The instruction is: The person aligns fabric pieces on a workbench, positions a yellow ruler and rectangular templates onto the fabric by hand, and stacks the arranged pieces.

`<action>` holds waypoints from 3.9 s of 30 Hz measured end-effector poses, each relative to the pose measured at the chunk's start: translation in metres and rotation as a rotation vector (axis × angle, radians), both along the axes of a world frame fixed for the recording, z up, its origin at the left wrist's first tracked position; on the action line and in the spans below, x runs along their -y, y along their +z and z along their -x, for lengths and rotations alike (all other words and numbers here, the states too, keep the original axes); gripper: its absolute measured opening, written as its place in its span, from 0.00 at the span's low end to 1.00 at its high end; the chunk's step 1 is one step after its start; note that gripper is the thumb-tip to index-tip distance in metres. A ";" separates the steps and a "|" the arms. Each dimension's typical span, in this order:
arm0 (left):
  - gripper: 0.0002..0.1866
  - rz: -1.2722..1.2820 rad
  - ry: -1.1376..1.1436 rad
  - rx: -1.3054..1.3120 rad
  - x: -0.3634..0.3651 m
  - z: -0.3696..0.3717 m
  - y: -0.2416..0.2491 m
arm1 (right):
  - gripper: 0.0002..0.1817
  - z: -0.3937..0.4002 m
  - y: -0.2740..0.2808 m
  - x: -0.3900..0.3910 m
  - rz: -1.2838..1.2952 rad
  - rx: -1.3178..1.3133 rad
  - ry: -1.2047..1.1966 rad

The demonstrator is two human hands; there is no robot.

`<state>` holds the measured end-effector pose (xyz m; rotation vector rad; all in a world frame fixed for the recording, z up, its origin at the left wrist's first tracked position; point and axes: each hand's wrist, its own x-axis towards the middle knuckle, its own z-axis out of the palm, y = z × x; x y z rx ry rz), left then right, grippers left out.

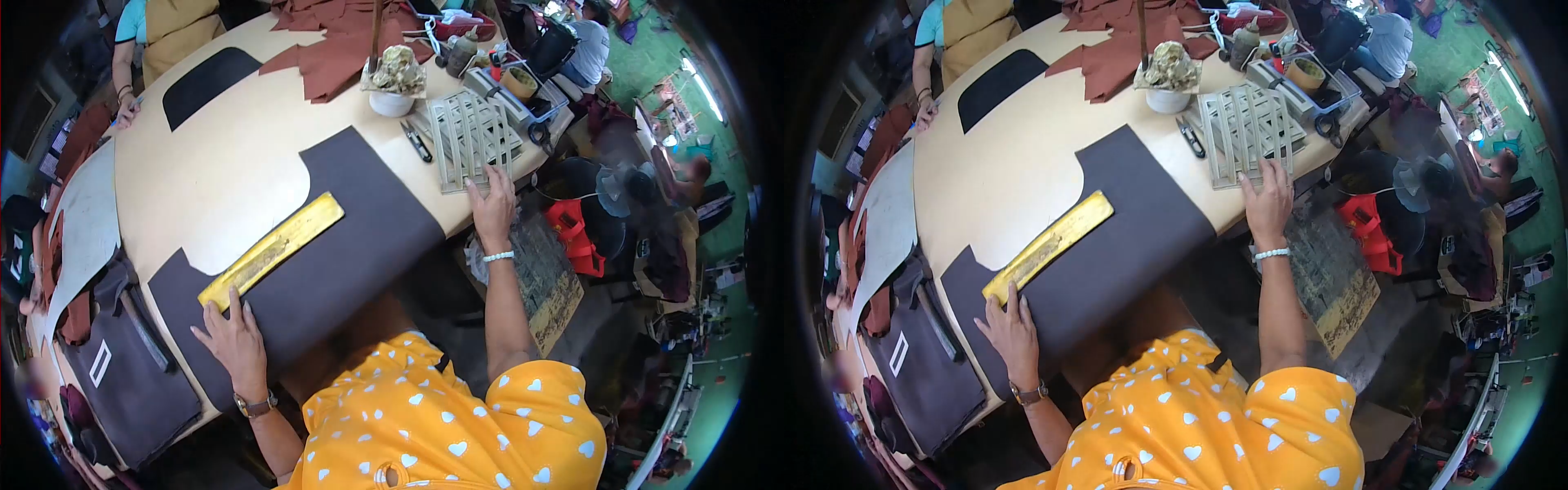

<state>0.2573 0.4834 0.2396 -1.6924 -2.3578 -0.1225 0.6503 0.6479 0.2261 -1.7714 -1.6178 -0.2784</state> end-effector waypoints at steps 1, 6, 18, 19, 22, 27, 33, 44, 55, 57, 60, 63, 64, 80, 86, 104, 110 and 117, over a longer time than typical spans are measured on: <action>0.20 0.004 0.007 0.000 0.000 -0.001 0.001 | 0.23 -0.001 0.001 -0.004 -0.017 0.014 0.003; 0.21 0.017 0.030 0.011 -0.001 -0.005 0.004 | 0.22 -0.002 0.017 -0.016 -0.018 -0.017 0.022; 0.21 0.002 0.037 0.048 0.000 -0.005 0.001 | 0.19 -0.004 0.029 -0.058 -0.056 0.061 -0.006; 0.21 0.018 0.045 0.074 0.000 -0.005 0.003 | 0.19 -0.004 0.029 -0.057 -0.050 0.026 -0.042; 0.21 0.030 0.036 0.081 0.000 -0.004 0.004 | 0.19 -0.009 0.029 -0.049 -0.069 -0.054 -0.172; 0.21 0.029 0.033 0.096 -0.001 -0.005 0.005 | 0.17 -0.041 0.008 -0.044 -0.155 -0.078 -0.276; 0.21 0.021 0.040 0.107 -0.001 -0.004 0.003 | 0.16 -0.039 0.018 -0.044 -0.026 -0.139 -0.145; 0.20 -0.017 0.033 0.113 -0.001 -0.005 0.005 | 0.13 -0.063 0.028 -0.091 -0.055 -0.020 0.120; 0.20 0.020 0.045 0.128 -0.002 -0.004 0.004 | 0.11 -0.082 0.030 -0.090 0.007 -0.070 0.068; 0.20 0.016 0.042 0.118 -0.001 -0.003 0.002 | 0.15 -0.077 0.027 -0.090 0.070 0.004 0.063; 0.20 0.010 0.033 0.117 0.000 -0.004 0.004 | 0.13 -0.076 0.021 -0.091 0.062 -0.038 0.059; 0.20 0.023 0.041 0.130 -0.001 -0.005 0.007 | 0.13 -0.069 0.029 -0.091 0.133 0.154 0.004; 0.20 0.025 0.040 0.132 -0.001 -0.005 0.008 | 0.12 -0.070 0.027 -0.093 0.122 0.197 -0.004; 0.19 -0.029 0.030 0.112 -0.001 -0.004 0.004 | 0.10 -0.077 0.023 -0.112 0.167 0.165 0.041; 0.19 -0.043 0.026 0.111 -0.001 -0.004 0.003 | 0.11 -0.056 0.032 -0.108 0.224 0.204 -0.110; 0.17 0.007 0.026 0.182 -0.004 -0.004 0.015 | 0.15 -0.061 0.125 -0.099 -0.418 0.266 -0.081; 0.12 -0.127 -0.159 0.297 -0.013 0.015 0.019 | 0.11 0.006 0.111 -0.040 -0.196 -0.936 0.510; 0.17 -0.206 -0.201 0.854 -0.016 0.050 0.021 | 0.20 0.158 0.045 0.035 0.597 -1.100 0.739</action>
